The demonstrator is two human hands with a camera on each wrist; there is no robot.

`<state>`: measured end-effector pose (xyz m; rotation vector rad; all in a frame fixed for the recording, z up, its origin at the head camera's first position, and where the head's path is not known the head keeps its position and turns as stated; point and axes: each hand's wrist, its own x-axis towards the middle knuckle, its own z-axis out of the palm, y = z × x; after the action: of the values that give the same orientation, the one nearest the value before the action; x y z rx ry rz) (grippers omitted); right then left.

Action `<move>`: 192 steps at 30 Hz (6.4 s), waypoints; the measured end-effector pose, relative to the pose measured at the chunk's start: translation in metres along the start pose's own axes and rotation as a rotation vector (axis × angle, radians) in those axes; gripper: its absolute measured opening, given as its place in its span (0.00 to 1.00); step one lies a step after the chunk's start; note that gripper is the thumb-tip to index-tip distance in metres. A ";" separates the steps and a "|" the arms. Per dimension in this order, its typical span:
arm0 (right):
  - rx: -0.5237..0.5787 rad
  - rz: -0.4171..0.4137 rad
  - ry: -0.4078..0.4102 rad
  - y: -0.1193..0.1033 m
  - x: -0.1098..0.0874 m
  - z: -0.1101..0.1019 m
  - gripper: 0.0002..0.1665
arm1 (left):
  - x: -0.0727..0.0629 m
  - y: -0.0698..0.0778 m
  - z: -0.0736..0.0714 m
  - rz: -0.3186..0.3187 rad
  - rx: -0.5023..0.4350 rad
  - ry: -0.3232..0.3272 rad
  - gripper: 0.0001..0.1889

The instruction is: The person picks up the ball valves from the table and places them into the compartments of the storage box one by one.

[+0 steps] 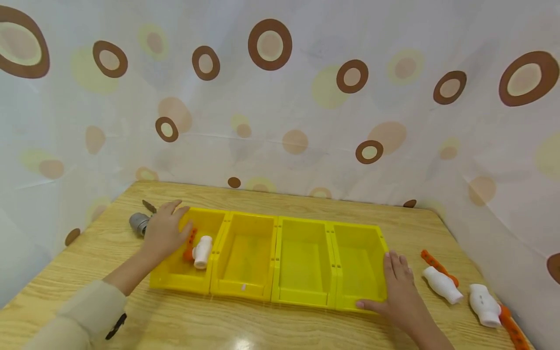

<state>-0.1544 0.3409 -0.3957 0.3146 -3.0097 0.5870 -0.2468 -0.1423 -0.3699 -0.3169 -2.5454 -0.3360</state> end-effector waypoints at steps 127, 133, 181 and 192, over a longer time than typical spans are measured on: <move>0.001 -0.021 0.015 -0.001 -0.001 0.001 0.73 | -0.026 -0.091 0.008 -0.489 -0.072 -0.357 0.24; 0.000 -0.007 0.010 -0.001 -0.001 0.000 0.74 | -0.024 -0.092 0.010 -0.501 -0.120 -0.389 0.26; -0.012 0.007 0.009 -0.003 -0.002 0.000 0.74 | -0.025 -0.075 0.022 -0.476 0.148 -0.385 0.25; -0.018 0.007 0.010 -0.002 -0.001 -0.002 0.74 | -0.024 -0.076 0.020 -0.510 0.068 -0.358 0.23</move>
<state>-0.1528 0.3400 -0.3936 0.3001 -3.0061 0.5592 -0.2593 -0.2113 -0.4126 0.3395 -2.9613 -0.4079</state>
